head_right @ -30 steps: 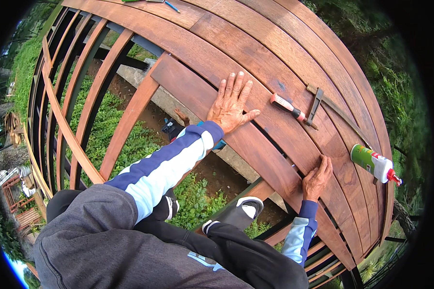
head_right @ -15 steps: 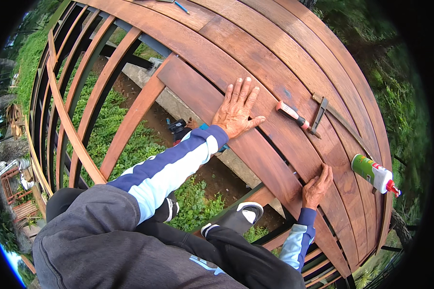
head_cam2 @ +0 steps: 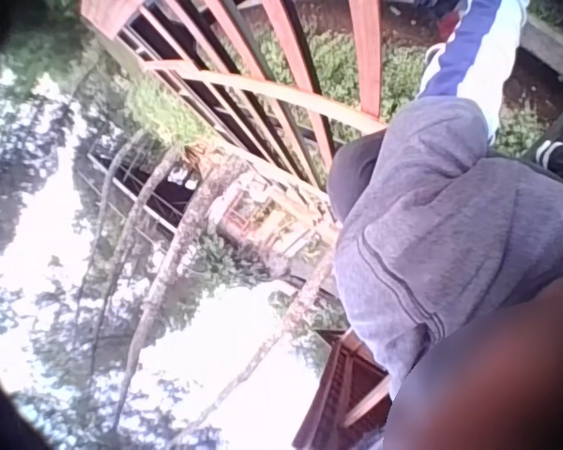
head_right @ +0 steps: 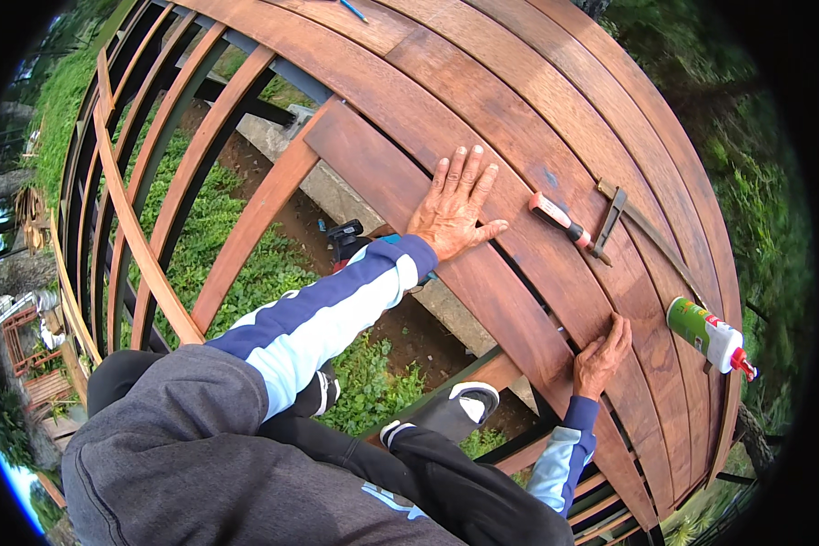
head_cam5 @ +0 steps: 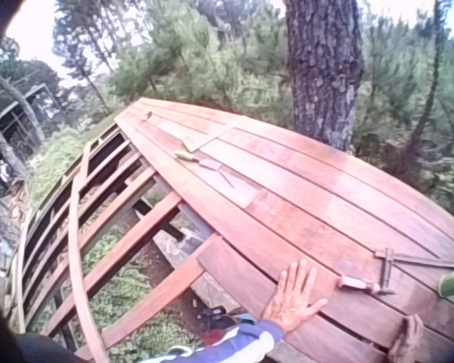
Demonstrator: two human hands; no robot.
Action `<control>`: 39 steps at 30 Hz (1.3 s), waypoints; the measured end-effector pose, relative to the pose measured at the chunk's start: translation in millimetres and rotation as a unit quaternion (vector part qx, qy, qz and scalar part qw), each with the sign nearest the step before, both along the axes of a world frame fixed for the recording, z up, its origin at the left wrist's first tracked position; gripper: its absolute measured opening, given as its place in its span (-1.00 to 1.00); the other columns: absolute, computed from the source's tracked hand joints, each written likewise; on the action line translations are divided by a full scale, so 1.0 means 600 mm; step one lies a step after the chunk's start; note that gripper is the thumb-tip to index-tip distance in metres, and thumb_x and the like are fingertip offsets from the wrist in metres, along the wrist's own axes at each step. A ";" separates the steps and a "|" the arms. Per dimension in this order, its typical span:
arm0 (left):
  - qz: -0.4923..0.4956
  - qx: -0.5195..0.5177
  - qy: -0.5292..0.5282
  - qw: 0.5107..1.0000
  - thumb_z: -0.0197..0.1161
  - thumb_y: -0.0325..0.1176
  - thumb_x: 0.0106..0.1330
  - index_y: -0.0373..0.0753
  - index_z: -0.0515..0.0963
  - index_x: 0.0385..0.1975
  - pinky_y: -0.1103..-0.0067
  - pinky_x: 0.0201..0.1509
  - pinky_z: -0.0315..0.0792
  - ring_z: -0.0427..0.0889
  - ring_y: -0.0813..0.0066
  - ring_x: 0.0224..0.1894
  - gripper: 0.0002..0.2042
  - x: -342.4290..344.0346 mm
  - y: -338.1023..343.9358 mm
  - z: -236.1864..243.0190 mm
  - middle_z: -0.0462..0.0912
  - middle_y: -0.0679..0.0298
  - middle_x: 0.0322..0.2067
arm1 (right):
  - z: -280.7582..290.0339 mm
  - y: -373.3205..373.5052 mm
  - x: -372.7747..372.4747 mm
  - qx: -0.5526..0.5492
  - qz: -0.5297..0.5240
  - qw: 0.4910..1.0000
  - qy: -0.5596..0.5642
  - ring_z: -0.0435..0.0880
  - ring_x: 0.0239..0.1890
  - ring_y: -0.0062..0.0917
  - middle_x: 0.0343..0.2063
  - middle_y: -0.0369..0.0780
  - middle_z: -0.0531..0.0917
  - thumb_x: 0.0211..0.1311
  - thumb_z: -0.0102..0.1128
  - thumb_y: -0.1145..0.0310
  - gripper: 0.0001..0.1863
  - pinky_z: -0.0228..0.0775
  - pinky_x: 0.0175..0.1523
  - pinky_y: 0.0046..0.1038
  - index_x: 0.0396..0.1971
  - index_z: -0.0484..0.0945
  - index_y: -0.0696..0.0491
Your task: The person places and aligns wooden planks onto a curved wooden frame outdoors. They repeatedly position each plank, adjust its fit between the frame ribs, and press it into place by hand. A second person is visible below the structure but not directly involved in the plank placement.
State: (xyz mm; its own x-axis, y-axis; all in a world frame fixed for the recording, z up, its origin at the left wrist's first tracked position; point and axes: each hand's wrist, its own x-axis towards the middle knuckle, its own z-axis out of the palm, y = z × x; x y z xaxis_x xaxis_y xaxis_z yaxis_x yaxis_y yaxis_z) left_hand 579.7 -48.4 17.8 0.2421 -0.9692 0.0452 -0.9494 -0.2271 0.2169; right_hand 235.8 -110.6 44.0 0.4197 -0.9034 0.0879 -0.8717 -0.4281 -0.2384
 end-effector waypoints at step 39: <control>0.686 -0.264 0.461 0.496 0.35 0.13 0.01 -0.39 0.21 0.03 0.30 0.05 0.35 0.49 0.00 -0.02 -0.21 0.165 0.052 0.011 0.44 -0.12 -0.05 | 0.084 0.128 0.099 0.204 0.163 0.956 0.131 0.03 0.27 0.08 0.22 0.17 0.07 -0.22 0.41 0.34 0.06 -0.12 0.37 -0.10 0.30 -0.05 0.21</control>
